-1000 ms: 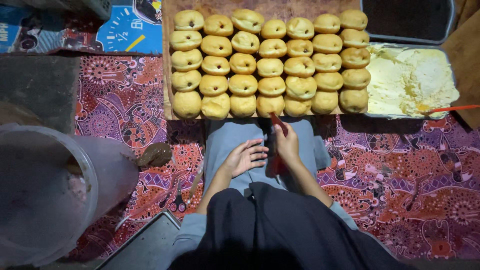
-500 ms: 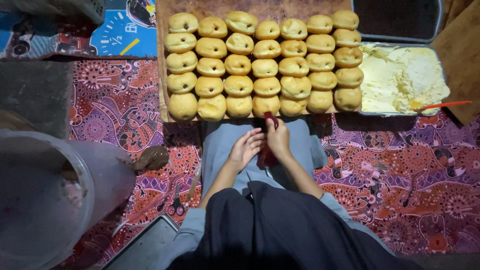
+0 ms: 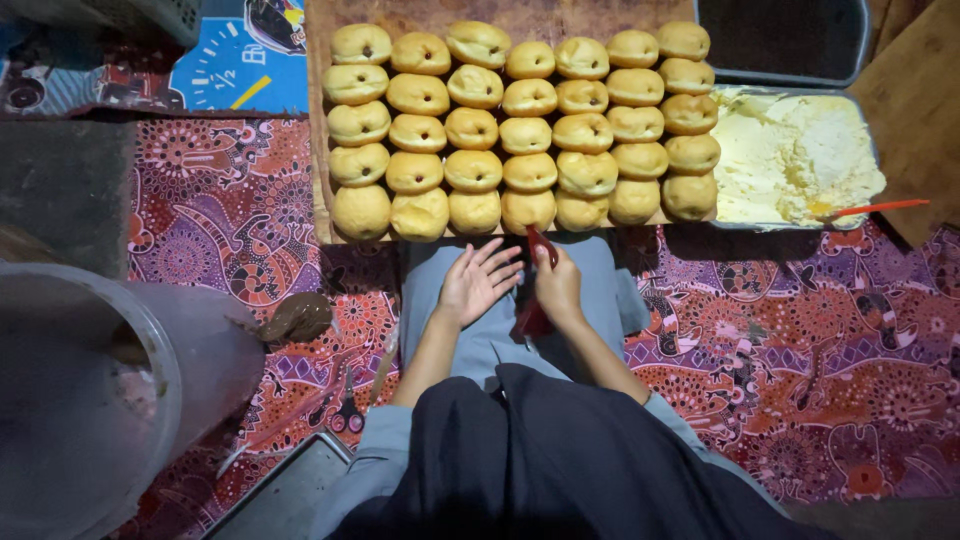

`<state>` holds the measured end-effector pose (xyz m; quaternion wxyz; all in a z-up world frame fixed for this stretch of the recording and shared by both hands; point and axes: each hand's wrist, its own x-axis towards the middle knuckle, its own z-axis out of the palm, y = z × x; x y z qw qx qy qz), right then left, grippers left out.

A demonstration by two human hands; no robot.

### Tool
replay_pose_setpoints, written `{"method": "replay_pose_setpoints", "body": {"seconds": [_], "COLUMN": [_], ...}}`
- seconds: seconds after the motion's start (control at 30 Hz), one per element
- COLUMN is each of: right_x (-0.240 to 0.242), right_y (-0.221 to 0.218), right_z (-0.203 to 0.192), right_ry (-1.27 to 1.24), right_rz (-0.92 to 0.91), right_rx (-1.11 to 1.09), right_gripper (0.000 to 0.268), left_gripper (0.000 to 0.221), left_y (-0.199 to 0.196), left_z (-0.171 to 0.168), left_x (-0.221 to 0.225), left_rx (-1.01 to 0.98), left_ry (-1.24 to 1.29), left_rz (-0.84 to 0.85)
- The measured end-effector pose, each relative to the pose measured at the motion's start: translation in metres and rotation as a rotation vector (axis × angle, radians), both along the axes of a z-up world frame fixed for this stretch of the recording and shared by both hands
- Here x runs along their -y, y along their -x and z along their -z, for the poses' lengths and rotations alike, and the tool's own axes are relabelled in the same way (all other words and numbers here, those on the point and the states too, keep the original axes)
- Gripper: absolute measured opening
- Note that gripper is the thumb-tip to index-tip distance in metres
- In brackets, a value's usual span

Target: The person fills rows of small round buns with a brown paste using a piping bag, then switches to a red piping bag to add a second filling. The filled buns remain on a wooden tray, which is later placed into a white plastic crate.

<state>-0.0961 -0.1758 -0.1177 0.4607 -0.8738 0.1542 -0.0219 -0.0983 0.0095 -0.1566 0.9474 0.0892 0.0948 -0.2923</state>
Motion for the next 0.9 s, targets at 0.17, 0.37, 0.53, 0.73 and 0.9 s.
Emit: {"method": "replay_pose_setpoints", "body": {"seconds": [0.17,0.37,0.53,0.73,0.9], "right_x": [0.003,0.008,0.012,0.014,0.011], "right_y": [0.008,0.002,-0.034,-0.064,-0.080], "right_z": [-0.018,-0.068,-0.097,-0.102,-0.108], "right_ry": [-0.088,-0.075,-0.009,0.099,0.187], "right_rz": [-0.017,-0.019,-0.064,-0.158,-0.161], "right_rx": [0.025,-0.122,-0.023,0.068,-0.134], "right_gripper": [0.035,0.035,0.036,0.037,0.038], "left_gripper": [0.066,0.065,0.064,0.061,0.060], "left_y": [0.000,0.001,-0.001,-0.005,-0.007], "left_z": [-0.007,-0.009,-0.007,-0.003,0.003], "left_x": [-0.001,-0.002,-0.002,-0.002,-0.002], "left_rx": [0.001,0.001,-0.001,-0.017,-0.018], "left_ry": [-0.002,0.007,0.009,0.028,0.026], "left_rz": [-0.008,-0.006,0.004,0.012,0.012]}}
